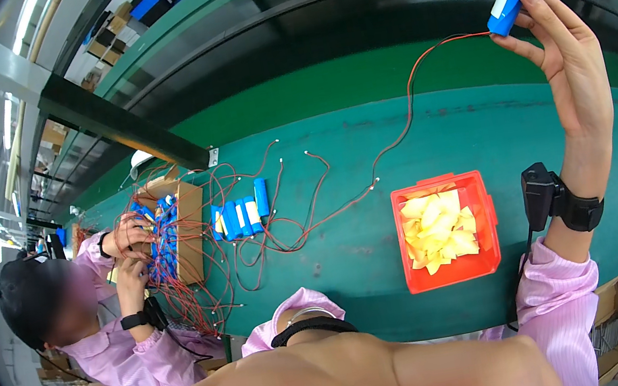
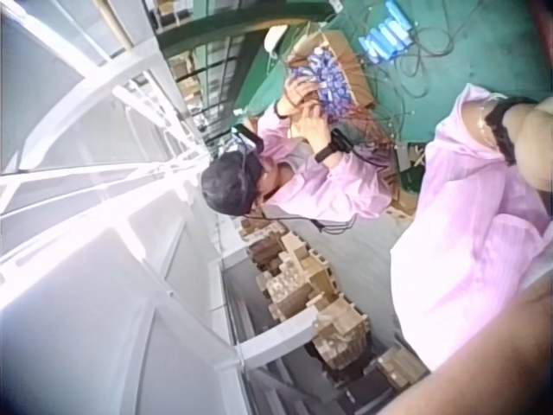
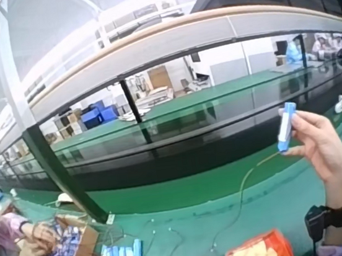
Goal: Assembling battery units into plastic housings with adhesive strips on a factory production line.
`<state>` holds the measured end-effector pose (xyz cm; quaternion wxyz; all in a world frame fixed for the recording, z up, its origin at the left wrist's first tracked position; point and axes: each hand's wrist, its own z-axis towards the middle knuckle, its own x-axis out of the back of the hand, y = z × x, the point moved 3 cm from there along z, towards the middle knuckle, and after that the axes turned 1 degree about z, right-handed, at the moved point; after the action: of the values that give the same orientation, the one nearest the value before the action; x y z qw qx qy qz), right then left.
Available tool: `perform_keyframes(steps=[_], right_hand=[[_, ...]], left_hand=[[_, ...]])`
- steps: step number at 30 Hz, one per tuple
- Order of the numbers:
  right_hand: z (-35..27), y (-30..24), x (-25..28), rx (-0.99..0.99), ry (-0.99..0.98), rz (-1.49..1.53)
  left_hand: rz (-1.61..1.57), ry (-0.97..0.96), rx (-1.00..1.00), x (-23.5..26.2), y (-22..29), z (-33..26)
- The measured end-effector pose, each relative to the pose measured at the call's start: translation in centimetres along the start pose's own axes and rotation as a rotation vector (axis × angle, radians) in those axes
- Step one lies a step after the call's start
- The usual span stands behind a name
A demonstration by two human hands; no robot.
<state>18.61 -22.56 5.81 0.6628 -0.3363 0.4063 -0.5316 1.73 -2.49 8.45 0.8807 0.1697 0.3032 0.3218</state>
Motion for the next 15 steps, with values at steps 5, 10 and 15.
perform_keyframes(steps=[5, 10, 15], right_hand=[[0.0, 0.1, 0.1, -0.007, 0.022, -0.011], [0.0, -0.1, 0.1, 0.011, 0.026, -0.017], [-0.1, 0.0, 0.4, 0.003, 0.030, -0.021]], left_hand=[[-0.001, -0.014, -0.008, 0.2, 0.3, 0.2], [0.006, -0.013, -0.007, 0.5, 0.6, 0.5], [0.004, -0.013, -0.004, 0.6, 0.4, 0.3]])
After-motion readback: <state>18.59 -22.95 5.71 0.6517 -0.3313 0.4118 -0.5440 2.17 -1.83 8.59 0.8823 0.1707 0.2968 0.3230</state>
